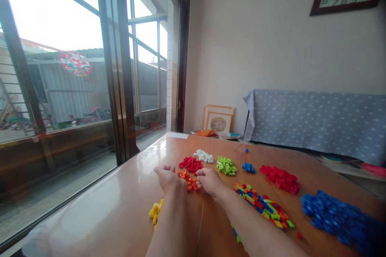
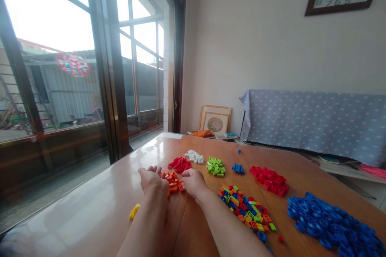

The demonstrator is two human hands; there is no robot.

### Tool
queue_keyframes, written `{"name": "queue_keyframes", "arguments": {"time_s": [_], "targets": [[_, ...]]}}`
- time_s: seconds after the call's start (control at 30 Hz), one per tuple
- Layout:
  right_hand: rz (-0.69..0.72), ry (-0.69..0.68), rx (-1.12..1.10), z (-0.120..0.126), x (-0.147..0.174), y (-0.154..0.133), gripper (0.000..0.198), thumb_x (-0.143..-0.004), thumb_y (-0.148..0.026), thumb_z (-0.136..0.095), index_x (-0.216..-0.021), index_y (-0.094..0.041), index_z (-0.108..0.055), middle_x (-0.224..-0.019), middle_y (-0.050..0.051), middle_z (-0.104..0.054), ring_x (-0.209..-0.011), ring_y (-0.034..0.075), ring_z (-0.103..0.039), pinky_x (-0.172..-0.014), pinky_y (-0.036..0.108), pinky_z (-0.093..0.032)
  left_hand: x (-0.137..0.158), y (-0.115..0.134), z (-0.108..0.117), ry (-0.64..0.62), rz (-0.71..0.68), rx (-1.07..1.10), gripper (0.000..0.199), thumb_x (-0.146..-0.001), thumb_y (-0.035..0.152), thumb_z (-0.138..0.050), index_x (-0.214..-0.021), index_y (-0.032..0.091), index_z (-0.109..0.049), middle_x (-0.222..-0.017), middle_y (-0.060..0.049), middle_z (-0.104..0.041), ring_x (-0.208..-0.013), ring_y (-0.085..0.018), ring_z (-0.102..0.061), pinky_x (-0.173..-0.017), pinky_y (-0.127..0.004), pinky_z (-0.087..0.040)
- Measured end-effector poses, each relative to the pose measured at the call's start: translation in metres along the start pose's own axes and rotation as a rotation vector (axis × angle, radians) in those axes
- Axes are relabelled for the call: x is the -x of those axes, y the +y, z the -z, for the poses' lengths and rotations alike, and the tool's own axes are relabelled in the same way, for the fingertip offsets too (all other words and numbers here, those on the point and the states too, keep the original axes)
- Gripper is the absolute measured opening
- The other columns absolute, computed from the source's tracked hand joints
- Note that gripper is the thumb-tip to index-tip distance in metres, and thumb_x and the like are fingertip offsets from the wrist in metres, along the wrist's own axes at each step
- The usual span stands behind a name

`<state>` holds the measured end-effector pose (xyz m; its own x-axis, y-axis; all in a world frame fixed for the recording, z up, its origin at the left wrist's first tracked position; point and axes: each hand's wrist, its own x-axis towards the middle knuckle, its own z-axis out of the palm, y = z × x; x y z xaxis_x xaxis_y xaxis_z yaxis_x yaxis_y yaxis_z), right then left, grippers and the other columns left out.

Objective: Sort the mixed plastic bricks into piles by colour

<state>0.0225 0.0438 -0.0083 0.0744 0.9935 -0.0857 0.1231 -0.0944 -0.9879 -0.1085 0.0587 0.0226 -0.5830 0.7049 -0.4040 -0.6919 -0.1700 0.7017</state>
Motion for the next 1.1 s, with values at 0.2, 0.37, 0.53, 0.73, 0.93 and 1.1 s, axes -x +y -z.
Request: {"name": "queue_keyframes", "arguments": {"time_s": [0.2,0.37,0.53,0.73,0.93,1.1], "targets": [[0.003,-0.023,-0.039,0.003,0.007,-0.008,0.012,-0.072,-0.014,-0.066,-0.084,-0.017,-0.065,-0.065,-0.001,-0.064,-0.058,0.012,-0.06,-0.06,0.024,-0.05,0.003,0.0,-0.003,-0.002,0.027,0.027,0.041,-0.095,0.057,-0.031,-0.097,0.022,-0.052,-0.11,-0.005,-0.062,-0.102,-0.021,-0.067,-0.069,-0.028,-0.049],[0.008,-0.038,-0.063,0.016,0.028,-0.014,0.016,-0.073,-0.015,-0.065,-0.089,-0.017,-0.066,-0.067,-0.001,-0.066,-0.061,0.012,-0.062,-0.061,0.024,-0.051,0.008,-0.001,-0.005,-0.025,0.041,0.038,0.041,-0.097,0.058,-0.033,-0.097,0.022,-0.054,-0.107,-0.004,-0.063,-0.098,-0.02,-0.067,-0.068,-0.028,-0.048],[0.047,-0.019,-0.081,0.052,0.062,-0.013,0.022,-0.074,-0.026,-0.069,-0.093,-0.016,-0.068,-0.078,0.002,-0.071,-0.067,0.013,-0.065,-0.061,0.024,-0.051,0.023,-0.008,-0.012,-0.13,0.048,0.022,0.039,-0.097,0.055,-0.038,-0.099,0.021,-0.057,-0.105,-0.003,-0.064,-0.091,-0.017,-0.067,-0.064,-0.025,-0.046],[0.07,0.216,-0.036,0.139,0.092,-0.003,0.031,-0.078,-0.038,-0.067,-0.102,-0.018,-0.071,-0.09,0.006,-0.075,-0.075,0.016,-0.067,-0.06,0.024,-0.049,0.052,-0.037,-0.02,-0.404,0.033,-0.127,0.043,-0.098,0.055,-0.04,-0.108,0.019,-0.061,-0.107,-0.008,-0.068,-0.084,-0.015,-0.067,-0.065,-0.026,-0.048],[0.065,0.503,0.019,0.214,0.095,0.024,0.035,-0.074,-0.037,-0.068,-0.103,-0.017,-0.072,-0.087,0.007,-0.075,-0.074,0.018,-0.066,-0.058,0.025,-0.045,0.081,-0.069,-0.011,-0.703,0.038,-0.416,0.051,-0.087,0.063,-0.054,-0.104,0.016,-0.066,-0.104,-0.011,-0.07,-0.089,-0.02,-0.065,-0.071,-0.031,-0.045],[0.164,0.51,0.191,0.227,0.089,0.042,0.026,-0.073,-0.032,-0.065,-0.092,-0.018,-0.074,-0.08,0.004,-0.074,-0.075,0.02,-0.064,-0.068,0.028,-0.047,0.101,-0.09,0.001,-0.916,-0.001,-0.642,0.032,-0.083,0.049,-0.064,-0.09,0.018,-0.066,-0.093,-0.008,-0.069,-0.083,-0.021,-0.062,-0.07,-0.029,-0.043]]}}
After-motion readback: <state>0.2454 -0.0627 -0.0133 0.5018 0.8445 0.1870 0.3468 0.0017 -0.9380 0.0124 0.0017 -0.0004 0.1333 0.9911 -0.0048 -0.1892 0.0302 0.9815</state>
